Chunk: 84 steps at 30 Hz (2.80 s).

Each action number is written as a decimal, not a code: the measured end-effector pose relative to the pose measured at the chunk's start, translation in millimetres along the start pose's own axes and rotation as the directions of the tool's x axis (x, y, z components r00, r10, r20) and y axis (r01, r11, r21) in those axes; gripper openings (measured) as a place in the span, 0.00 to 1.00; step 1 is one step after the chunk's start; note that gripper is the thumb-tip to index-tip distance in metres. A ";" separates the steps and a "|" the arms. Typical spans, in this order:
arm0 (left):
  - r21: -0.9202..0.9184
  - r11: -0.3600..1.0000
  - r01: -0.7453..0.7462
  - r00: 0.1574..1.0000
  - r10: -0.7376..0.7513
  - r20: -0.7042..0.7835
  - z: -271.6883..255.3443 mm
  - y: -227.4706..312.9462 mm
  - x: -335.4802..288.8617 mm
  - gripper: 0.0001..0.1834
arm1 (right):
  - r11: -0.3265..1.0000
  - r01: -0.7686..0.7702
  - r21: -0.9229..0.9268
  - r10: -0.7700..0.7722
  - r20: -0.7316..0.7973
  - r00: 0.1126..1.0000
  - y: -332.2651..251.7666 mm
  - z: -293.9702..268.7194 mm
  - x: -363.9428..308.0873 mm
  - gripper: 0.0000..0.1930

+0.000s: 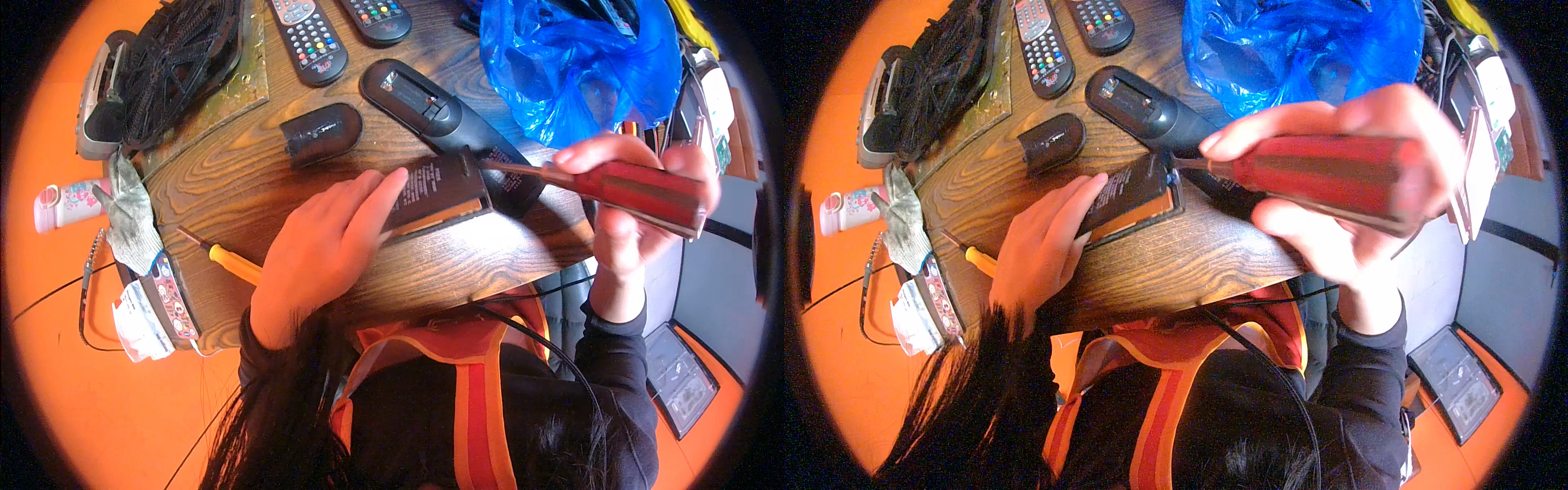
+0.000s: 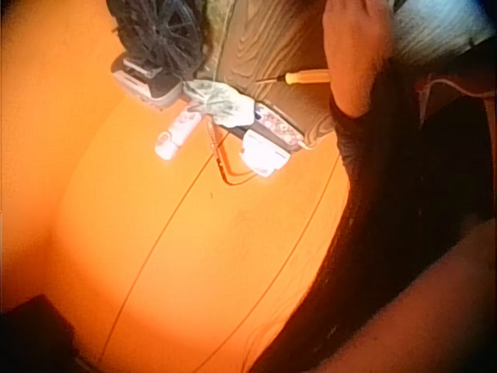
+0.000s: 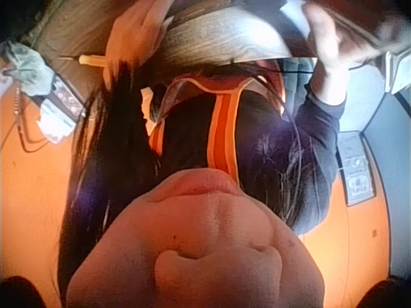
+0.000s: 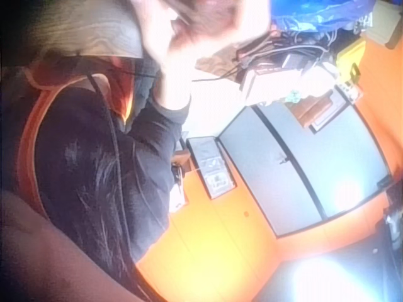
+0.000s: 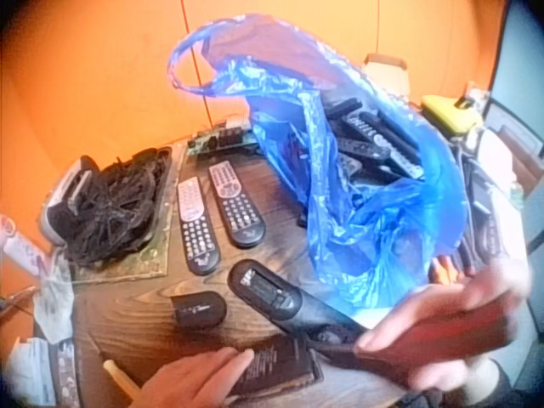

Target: The person disassembles a black remote control by removing the battery cover and prying open the case with a screwdriver. They separate the halves, inspect the internal components, and then reassemble the remote, closing the case and replacing the battery cover.

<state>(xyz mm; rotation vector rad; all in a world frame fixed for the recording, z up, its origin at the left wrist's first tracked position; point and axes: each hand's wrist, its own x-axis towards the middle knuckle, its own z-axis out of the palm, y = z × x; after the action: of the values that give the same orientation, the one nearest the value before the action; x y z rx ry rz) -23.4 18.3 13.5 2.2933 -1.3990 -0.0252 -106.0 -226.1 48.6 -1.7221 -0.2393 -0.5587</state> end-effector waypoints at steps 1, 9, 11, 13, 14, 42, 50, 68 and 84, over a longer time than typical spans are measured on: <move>0.020 1.000 0.020 1.000 -0.020 0.019 0.6 -0.7 0.0 0.28 | 0.994 0.092 0.059 -0.098 0.109 0.989 10.5 -2.7 5.5 0.26; -0.155 0.969 0.194 0.971 -0.167 0.173 -6.0 -7.5 -3.1 0.26 | 0.933 -0.088 0.348 0.078 0.044 0.996 59.0 -2.2 -12.2 0.22; -0.182 0.963 0.198 0.968 -0.163 0.192 -6.6 -7.2 -3.4 0.25 | 0.906 -0.150 0.396 0.179 -0.037 0.983 56.7 4.3 -18.4 0.22; -0.193 0.960 0.202 0.966 -0.162 0.203 -6.8 -6.7 -3.4 0.25 | 0.891 -0.191 0.413 0.269 -0.139 0.953 54.3 13.2 -22.0 0.24; -0.198 0.959 0.202 0.965 -0.161 0.205 -6.9 -6.6 -3.3 0.25 | 0.864 -0.214 0.455 0.323 -0.176 0.930 54.2 17.4 -22.4 0.26; -0.242 0.934 0.263 0.962 -0.236 0.137 -4.4 -9.9 -4.8 0.23 | 0.898 -0.227 0.376 0.357 -0.325 0.875 59.1 55.9 -16.9 0.35; -0.685 0.724 0.086 0.922 -0.318 -0.220 -10.2 -24.0 -6.9 0.21 | 0.942 0.206 0.266 -0.031 -0.542 0.840 31.1 29.3 3.9 0.29; -0.966 0.255 0.050 0.389 -0.896 -0.216 -0.3 -15.9 -3.1 0.18 | 0.983 -0.057 -0.177 0.107 0.285 0.952 7.6 113.2 21.1 0.25; -0.983 0.184 -0.004 0.494 -0.854 -0.162 19.7 -13.3 -3.1 0.12 | 0.877 0.009 -0.481 0.160 0.308 0.938 24.1 150.2 11.8 0.25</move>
<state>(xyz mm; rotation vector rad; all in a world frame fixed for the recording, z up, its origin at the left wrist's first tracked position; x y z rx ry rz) -18.5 18.9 -9.9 1.2711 0.0464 -0.0774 -49.7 -88.8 13.2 -2.3036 -0.2920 -0.2632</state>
